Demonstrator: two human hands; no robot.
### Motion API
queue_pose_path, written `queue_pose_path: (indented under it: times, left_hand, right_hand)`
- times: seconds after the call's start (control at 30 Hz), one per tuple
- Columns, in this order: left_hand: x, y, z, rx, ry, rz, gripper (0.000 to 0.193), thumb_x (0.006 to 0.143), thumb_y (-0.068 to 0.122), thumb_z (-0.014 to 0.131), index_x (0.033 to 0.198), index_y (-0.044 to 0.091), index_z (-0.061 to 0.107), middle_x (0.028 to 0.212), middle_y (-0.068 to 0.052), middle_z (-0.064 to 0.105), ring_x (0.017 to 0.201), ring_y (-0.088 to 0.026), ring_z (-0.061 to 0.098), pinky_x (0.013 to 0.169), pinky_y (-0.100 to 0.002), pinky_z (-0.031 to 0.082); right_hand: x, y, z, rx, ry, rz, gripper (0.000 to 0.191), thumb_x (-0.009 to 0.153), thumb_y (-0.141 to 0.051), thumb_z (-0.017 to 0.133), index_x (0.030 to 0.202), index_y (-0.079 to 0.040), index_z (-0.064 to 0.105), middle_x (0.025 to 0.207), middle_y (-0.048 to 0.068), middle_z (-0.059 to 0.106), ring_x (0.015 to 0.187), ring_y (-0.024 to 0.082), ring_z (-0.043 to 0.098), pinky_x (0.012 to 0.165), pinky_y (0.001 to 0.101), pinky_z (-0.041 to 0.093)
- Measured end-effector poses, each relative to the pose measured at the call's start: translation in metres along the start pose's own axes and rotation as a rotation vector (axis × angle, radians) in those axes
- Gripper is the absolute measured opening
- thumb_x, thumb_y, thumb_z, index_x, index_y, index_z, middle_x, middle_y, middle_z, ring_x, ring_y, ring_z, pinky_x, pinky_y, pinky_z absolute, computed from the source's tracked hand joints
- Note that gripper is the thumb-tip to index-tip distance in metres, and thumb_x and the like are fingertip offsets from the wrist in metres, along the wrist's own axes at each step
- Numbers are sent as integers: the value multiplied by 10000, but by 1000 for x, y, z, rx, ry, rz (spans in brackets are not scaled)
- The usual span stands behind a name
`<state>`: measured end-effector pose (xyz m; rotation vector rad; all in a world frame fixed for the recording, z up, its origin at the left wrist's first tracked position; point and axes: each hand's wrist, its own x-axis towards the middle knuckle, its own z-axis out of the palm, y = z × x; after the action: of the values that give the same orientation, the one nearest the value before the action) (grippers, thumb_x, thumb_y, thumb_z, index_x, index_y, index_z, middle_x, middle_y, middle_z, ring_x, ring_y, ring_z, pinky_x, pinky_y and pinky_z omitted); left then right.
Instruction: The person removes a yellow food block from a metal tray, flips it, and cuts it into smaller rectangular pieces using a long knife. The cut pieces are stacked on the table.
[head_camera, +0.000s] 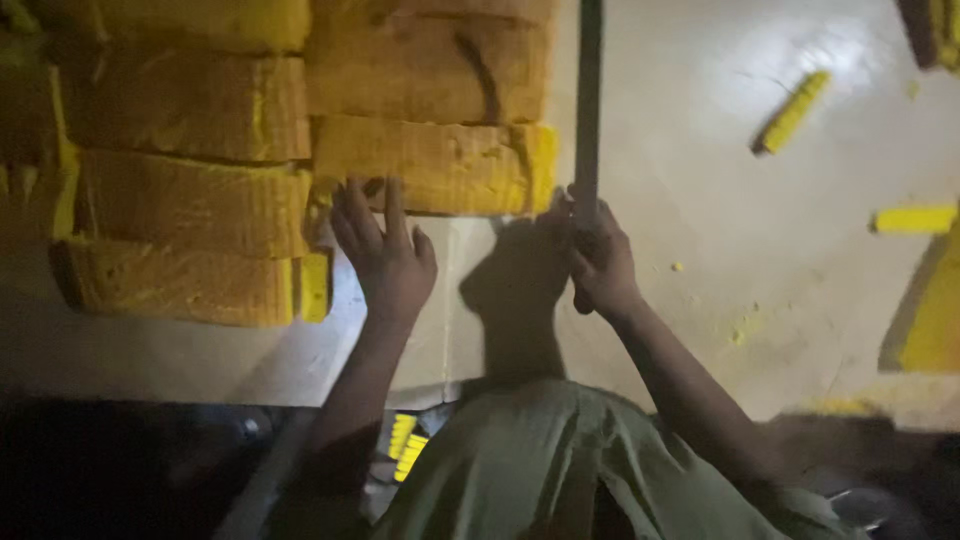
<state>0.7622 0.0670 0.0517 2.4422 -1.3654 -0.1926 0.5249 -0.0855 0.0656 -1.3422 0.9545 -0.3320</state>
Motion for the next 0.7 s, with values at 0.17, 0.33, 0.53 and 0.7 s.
queue_pose_path:
  times: [0.17,0.33,0.53,0.7]
  left_hand:
    - [-84,65,23,-9,-150,99,813,849,226,733,1571,63,397,1647,-337,159,1539,-565,139,1211,-731,133]
    - [-217,134,42,-12,-186,183,816,936,301,671,1625,20,334,1664,-381,130,1552,-579,103,1238,-722,117]
    - [-323,286,86,31,-260,400,853,913,452,631,1594,38,327,1608,-430,120,1508,-605,86,1219,-666,98]
    - [-360,389,134,-67,-372,576,810,981,532,582,1610,77,351,1640,-431,131,1551,-578,104,1256,-654,101]
  right_hand:
    - [-110,35,-56,-236,114,-4,399,921,-12,617,1317,-44,576,1197,151,675,1125,250,698,985,382,576]
    - [-264,87,-123,-277,146,65,195,953,-120,624,1138,-58,626,953,126,741,873,265,742,801,386,585]
    - [-429,164,-221,-376,184,98,303,874,-176,692,1158,-80,644,998,174,731,915,334,721,808,444,564]
    - [-548,221,-302,-369,353,93,398,873,-211,702,1234,-61,625,1107,215,719,990,407,687,847,517,543]
